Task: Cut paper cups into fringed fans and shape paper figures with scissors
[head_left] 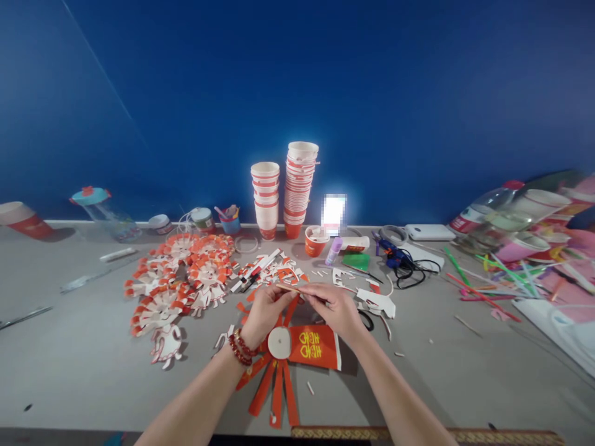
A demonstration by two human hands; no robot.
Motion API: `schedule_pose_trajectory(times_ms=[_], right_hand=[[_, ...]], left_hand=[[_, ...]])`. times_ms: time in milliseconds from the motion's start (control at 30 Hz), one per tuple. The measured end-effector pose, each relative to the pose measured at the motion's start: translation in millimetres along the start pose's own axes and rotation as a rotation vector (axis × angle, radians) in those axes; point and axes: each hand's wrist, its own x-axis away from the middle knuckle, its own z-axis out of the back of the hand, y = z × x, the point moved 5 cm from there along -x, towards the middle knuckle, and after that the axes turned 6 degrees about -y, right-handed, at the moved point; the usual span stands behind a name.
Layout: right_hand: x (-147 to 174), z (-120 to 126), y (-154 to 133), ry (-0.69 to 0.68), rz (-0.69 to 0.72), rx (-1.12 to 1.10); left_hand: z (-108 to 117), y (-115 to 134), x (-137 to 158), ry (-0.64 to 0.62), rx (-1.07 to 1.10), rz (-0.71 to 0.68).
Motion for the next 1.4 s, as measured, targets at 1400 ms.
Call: schedule_pose_trajectory(times_ms=[1400], right_hand=[[5.4,1.7,-23.4,0.040,0.127,0.329]], left_hand=[[-1.8,7.8,3.3,0.032,-0.008,-0.034]])
